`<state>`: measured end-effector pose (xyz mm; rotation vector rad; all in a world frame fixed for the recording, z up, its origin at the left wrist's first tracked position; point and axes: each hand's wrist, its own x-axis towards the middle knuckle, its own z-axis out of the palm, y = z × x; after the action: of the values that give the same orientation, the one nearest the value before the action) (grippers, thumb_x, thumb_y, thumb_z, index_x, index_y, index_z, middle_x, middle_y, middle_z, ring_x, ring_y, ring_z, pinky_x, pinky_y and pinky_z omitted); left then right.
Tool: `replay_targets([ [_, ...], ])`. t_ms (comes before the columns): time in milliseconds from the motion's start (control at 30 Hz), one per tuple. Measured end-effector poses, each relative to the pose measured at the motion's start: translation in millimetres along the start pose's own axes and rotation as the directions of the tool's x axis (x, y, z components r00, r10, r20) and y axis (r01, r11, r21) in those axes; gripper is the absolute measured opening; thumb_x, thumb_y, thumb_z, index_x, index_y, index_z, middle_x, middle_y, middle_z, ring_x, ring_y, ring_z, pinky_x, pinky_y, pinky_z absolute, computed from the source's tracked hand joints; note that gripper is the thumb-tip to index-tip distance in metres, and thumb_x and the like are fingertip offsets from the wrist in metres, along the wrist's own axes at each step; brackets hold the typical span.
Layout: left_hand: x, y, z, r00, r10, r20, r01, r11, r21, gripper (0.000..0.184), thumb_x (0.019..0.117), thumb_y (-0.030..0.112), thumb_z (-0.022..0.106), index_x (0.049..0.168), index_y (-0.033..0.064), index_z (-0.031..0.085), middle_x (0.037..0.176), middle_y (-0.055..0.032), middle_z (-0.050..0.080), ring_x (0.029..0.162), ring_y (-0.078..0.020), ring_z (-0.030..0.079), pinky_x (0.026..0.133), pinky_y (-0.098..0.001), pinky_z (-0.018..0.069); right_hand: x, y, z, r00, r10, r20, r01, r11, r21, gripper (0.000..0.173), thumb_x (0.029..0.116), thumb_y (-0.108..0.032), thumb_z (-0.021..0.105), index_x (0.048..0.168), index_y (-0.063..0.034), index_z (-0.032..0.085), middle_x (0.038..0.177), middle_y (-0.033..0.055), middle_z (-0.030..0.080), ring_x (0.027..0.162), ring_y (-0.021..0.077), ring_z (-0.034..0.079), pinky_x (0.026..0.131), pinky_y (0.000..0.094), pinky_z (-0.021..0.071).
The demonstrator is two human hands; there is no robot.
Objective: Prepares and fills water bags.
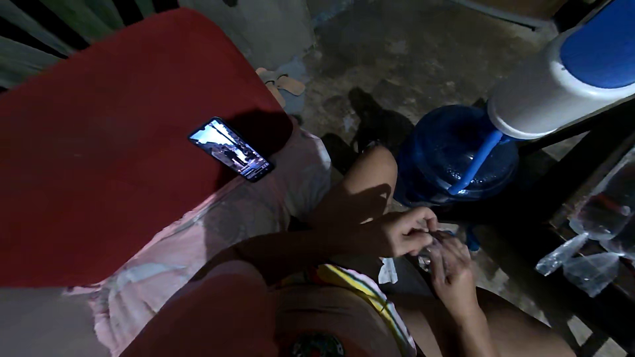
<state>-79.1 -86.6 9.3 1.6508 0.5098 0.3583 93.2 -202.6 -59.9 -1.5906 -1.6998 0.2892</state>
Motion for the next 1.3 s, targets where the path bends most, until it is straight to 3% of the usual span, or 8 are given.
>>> replay_targets([
  [67,-26.0,-6.8,-32.6,0.988,-0.007,-0.156,0.063,0.932,0.356,0.033,0.1047,0.022,0.049,0.126,-0.0005,0.06,0.084,-0.0049,0.067,0.071,-0.0072,0.061,0.069,-0.0265,0.0531,-4.3,2.0,-1.9,1.0,0.008,0.025,-0.008,1.0,-0.003,0.045,0.1046,-0.026,0.046,0.092,0.0034,0.077,0.1,0.0174,0.076,0.106,0.0347,0.069,0.102,0.0455,0.0483],
  [233,-106.0,-29.5,-118.2,0.748,-0.363,-0.556,0.656,0.534,0.533,0.047,0.1058,0.011,0.051,0.153,0.0137,0.045,0.099,-0.0233,0.067,0.084,-0.0399,0.066,0.078,-0.0594,0.052,-8.9,4.8,-8.6,0.999,-0.01,0.049,0.01,1.0,0.001,0.047,0.1057,-0.029,0.044,0.091,0.002,0.077,0.098,0.0158,0.076,0.107,0.0329,0.069,0.102,0.0437,0.0468],
  [367,-163.1,-47.3,-153.8,0.448,-0.529,-0.721,0.883,0.136,0.449,0.058,0.1067,0.015,0.048,0.16,0.03,0.032,0.126,-0.0299,0.063,0.109,-0.0535,0.063,0.086,-0.0714,0.0472,-8.9,6.2,-12.5,0.999,-0.019,0.045,0.019,1.0,-0.003,0.049,0.1064,-0.029,0.042,0.09,0.0017,0.076,0.099,0.0153,0.076,0.109,0.0314,0.068,0.104,0.0426,0.0444],
  [467,-176.5,-49.1,-164.1,0.307,-0.525,-0.794,0.938,0.028,0.344,0.055,0.1074,0.019,0.049,0.159,0.0332,0.035,0.13,-0.0312,0.059,0.107,-0.0554,0.062,0.082,-0.0723,0.047,-7.1,7.4,-16.1,1.0,-0.023,0.02,0.023,1.0,-0.003,0.05,0.1071,-0.03,0.041,0.088,0.001,0.075,0.098,0.0151,0.076,0.109,0.0291,0.067,0.105,0.0401,0.0436],
  [767,-185.8,-38.1,-159.9,0.193,-0.31,-0.931,0.981,0.069,0.181,0.075,0.1052,0.02,0.054,0.165,0.0143,0.008,0.108,-0.0377,0.065,0.097,-0.0603,0.064,0.081,-0.0729,0.0471,-6.1,9.7,-17.7,1.0,-0.01,-0.009,0.01,1.0,-0.013,0.052,0.1082,-0.032,0.04,0.087,0.002,0.074,0.097,0.0154,0.076,0.107,0.0275,0.067,0.102,0.0385,0.0442],
  [900,-180.7,-39.1,-146.6,0.187,-0.443,-0.877,0.982,0.063,0.177,0.072,0.1063,0.02,0.05,0.165,0.0214,0.008,0.116,-0.0338,0.065,0.102,-0.0563,0.065,0.084,-0.0716,0.0475,-5.4,9.1,-17.5,1.0,0.001,-0.002,-0.001,1.0,-0.014,0.053,0.1077,-0.033,0.04,0.086,0.0022,0.074,0.095,0.0165,0.075,0.106,0.0289,0.067,0.102,0.0404,0.0446],
  [1067,-169.2,-51.8,-127.9,0.334,-0.507,-0.795,0.941,0.134,0.31,0.064,0.1054,0.015,0.048,0.164,0.0147,0.021,0.125,-0.033,0.062,0.111,-0.0537,0.062,0.092,-0.0686,0.0468,-7.5,11.2,-17.8,1.0,0.0,0.003,0.0,1.0,-0.026,0.051,0.1068,-0.031,0.042,0.086,0.0027,0.074,0.095,0.0168,0.076,0.105,0.0308,0.068,0.1,0.0419,0.0459],
  [1300,-172.9,-58.5,-138.1,0.371,-0.515,-0.773,0.926,0.136,0.353,0.061,0.1055,0.012,0.049,0.162,0.0184,0.028,0.135,-0.0312,0.058,0.118,-0.0528,0.06,0.095,-0.0694,0.0453,-8.4,11.0,-18.9,1.0,0.002,0.004,-0.001,0.999,-0.036,0.051,0.1059,-0.031,0.042,0.085,0.0026,0.075,0.094,0.0169,0.076,0.104,0.0318,0.068,0.1,0.0425,0.0454],
])
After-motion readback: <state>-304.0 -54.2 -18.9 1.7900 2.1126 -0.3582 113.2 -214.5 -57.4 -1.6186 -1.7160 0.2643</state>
